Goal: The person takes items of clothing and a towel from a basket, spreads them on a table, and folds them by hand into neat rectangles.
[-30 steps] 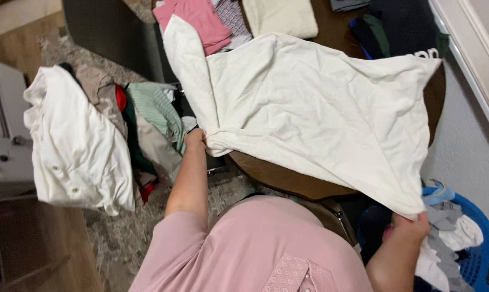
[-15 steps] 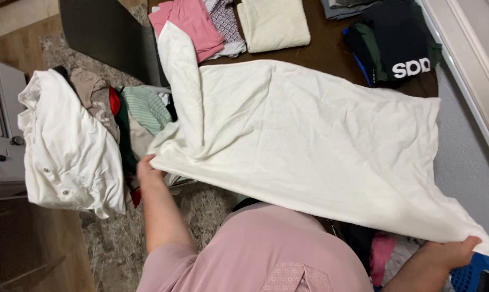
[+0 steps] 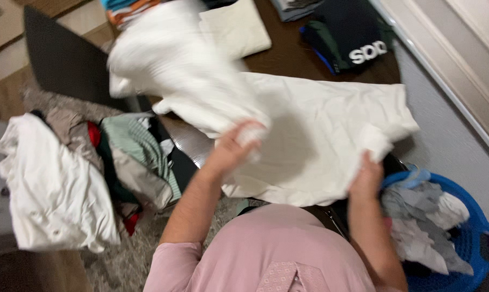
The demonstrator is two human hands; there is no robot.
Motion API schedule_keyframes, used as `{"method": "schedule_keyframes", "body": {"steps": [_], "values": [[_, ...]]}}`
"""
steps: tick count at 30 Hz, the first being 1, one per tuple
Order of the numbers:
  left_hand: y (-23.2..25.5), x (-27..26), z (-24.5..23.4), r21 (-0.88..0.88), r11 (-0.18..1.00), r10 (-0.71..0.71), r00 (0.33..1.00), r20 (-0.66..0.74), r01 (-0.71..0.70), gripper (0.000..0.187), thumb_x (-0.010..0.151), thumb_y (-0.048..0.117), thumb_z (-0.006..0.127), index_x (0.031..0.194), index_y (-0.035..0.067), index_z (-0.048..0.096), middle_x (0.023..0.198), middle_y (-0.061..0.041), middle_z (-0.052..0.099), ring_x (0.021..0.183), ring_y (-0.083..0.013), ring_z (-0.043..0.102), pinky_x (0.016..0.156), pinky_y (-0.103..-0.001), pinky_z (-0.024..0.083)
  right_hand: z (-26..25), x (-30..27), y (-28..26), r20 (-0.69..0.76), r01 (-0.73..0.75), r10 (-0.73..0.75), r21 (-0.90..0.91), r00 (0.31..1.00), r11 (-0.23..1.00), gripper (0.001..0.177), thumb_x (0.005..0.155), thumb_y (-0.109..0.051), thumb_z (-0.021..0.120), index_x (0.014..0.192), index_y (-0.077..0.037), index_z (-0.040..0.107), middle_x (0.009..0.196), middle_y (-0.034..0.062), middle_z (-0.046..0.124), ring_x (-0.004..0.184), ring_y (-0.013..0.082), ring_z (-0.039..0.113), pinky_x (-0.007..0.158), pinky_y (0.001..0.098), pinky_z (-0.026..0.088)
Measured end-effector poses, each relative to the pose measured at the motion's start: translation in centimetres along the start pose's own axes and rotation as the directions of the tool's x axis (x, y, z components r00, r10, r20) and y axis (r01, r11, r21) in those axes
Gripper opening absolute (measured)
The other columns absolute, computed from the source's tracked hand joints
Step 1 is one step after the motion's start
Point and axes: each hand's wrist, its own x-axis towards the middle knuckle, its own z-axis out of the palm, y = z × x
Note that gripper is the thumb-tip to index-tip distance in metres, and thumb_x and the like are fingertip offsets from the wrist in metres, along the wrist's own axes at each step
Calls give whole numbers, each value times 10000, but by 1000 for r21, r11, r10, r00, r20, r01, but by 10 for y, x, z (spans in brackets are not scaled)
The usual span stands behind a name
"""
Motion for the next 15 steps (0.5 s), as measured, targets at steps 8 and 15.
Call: {"method": "schedule_keyframes", "body": {"steps": [8,15], "values": [[-42,-41,103,154,824,257,600,758,-546,576,916,461,706,1363,121,576,1049,-148,723,988,-377,721,840,-520,573,32,-26,-26,231,7,-145,509,962,861,295,972,-303,752,1150,-77,688,1032,92,672,977,192,653,905,355,517],[5,-65,150,-252,686,723,603,335,-682,911,663,615,890,1320,91,538,1127,-121,572,1032,-342,689,930,-427,590,9,-75,-6,363,180,-416,533,834,826,249,986,-208,693,1173,-44,686,1051,99,667,1017,179,631,959,346,494]]}}
